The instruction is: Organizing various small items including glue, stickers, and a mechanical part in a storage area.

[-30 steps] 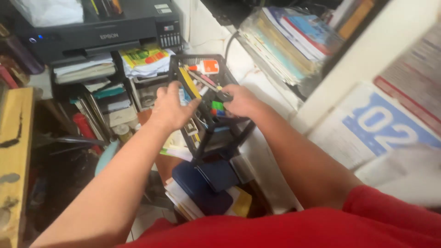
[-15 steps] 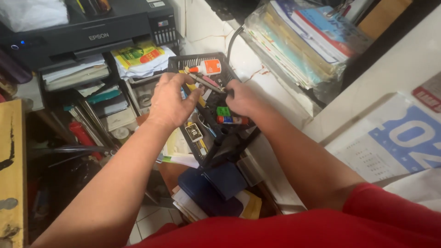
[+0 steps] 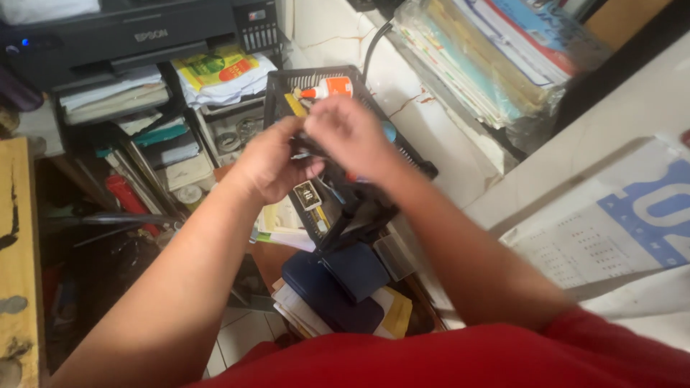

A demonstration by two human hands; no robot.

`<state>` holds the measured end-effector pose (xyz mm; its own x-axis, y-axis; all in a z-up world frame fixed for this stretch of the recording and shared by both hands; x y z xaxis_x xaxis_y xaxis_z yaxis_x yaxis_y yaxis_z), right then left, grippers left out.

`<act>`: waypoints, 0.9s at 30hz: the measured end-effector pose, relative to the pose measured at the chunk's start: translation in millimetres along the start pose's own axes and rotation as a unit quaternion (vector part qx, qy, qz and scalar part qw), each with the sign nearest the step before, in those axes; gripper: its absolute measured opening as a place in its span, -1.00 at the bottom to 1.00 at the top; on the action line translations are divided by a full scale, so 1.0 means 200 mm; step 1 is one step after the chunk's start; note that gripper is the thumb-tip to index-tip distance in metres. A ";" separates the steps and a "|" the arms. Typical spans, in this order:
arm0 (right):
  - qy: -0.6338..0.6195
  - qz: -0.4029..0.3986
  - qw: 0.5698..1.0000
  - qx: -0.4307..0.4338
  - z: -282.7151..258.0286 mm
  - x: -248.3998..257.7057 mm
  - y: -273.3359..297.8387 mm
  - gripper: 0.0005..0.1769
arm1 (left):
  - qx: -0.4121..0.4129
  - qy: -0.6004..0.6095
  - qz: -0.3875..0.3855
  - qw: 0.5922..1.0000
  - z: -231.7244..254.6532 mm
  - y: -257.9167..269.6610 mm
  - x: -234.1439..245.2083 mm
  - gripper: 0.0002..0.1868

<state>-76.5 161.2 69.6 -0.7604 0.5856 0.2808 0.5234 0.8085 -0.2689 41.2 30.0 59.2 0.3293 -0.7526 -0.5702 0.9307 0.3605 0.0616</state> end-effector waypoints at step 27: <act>0.438 0.190 0.874 0.095 0.08 0.17 -0.45 -0.91 | 0.067 0.114 0.152 0.979 0.05 0.19 0.28 -0.72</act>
<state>-156.0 106.7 88.7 0.0837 0.6972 0.7119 0.5370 0.5702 -0.6216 96.0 -3.9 37.1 0.5654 -0.4735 -0.6753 0.8121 0.4626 0.3556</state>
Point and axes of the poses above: each hand's wrist, its own y-axis away from the middle knuckle, its own x-axis out of the back of the hand, z = x × y, the point moved 1 cm from there along -y, towards the middle knuckle, and after that the axes turned 10 degrees about -x, right-handed, at the moved point
